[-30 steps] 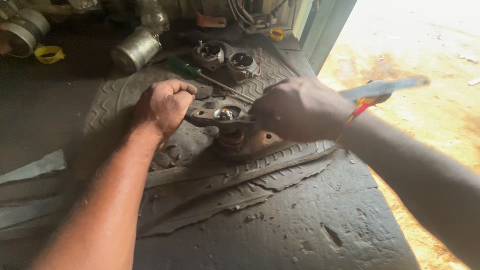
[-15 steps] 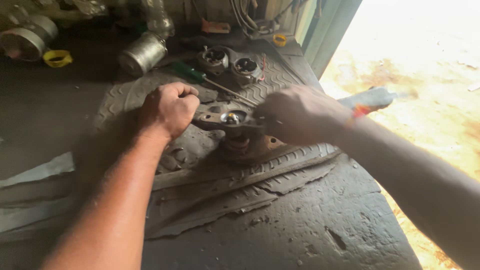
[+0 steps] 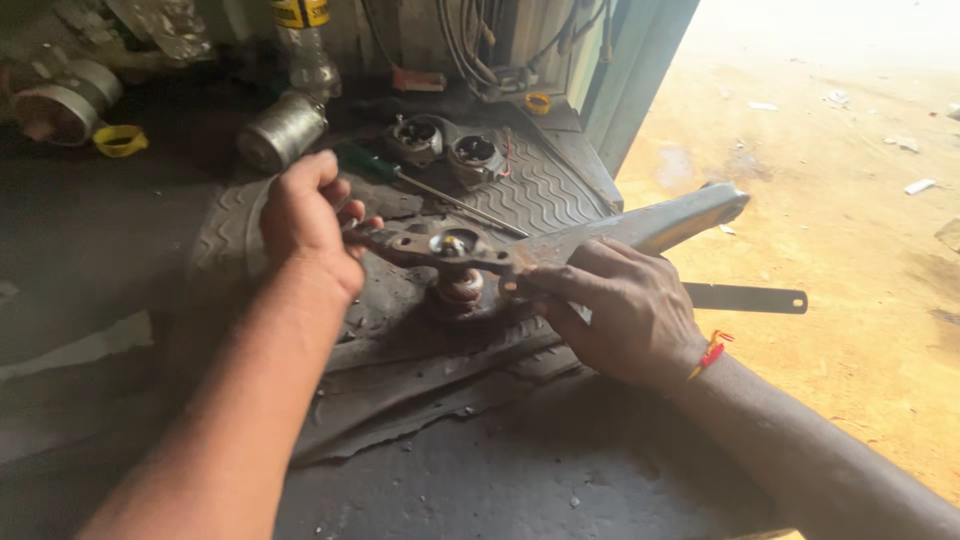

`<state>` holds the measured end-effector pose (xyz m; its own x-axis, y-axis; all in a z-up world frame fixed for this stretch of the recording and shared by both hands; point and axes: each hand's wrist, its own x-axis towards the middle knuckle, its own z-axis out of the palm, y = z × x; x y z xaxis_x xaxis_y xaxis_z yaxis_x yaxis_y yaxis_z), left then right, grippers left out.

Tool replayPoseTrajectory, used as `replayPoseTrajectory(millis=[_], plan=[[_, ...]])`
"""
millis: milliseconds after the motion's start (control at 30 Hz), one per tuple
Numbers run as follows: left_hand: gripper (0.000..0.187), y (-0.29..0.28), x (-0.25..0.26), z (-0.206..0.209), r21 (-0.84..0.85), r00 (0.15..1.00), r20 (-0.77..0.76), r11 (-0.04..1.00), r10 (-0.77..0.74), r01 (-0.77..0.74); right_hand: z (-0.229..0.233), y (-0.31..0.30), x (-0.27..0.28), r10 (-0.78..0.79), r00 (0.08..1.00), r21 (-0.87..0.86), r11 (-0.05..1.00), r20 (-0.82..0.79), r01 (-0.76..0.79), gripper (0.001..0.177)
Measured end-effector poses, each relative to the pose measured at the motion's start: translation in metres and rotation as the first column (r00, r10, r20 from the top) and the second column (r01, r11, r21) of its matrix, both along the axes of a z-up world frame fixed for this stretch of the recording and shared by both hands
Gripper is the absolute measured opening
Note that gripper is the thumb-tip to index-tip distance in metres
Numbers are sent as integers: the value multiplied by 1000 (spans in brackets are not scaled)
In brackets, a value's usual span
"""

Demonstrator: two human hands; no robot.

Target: The person cleans a metal mechanical component using a metal file and a cloth. They file the edges and surfaces of the part, then wipe it down with a rag to remove debris. The task is performed on a workbench in a workshop setting.

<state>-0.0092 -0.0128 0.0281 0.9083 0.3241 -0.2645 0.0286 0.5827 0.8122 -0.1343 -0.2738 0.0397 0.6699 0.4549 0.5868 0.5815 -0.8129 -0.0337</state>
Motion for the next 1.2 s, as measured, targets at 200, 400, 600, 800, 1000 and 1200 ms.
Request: replayPoseTrajectory(millis=[200, 400, 600, 800, 1000, 1200], plan=[[24, -21, -20, 30, 70, 739, 668, 996, -83, 48, 8, -9, -6, 216, 959, 5, 975, 187, -220, 26], [21, -22, -39, 41, 201, 614, 764, 977, -198, 66, 9, -19, -30, 20, 993, 9, 1000, 112, -21, 29], [16, -22, -39, 27, 347, 670, 719, 931, -187, -112, 43, -49, -55, -289, 947, -45, 957, -143, 286, 27], [17, -22, -38, 27, 314, 740, 656, 946, -149, -87, 54, -36, -59, -463, 846, -233, 882, -265, 410, 29], [20, -8, -44, 28, 167, 749, 529, 915, -398, 368, 64, -3, -43, -389, 882, -320, 899, -266, 300, 30], [17, -8, -44, 26, 126, 735, 560, 916, -383, 382, 92, 55, -13, -404, 867, -525, 825, -293, 207, 22]])
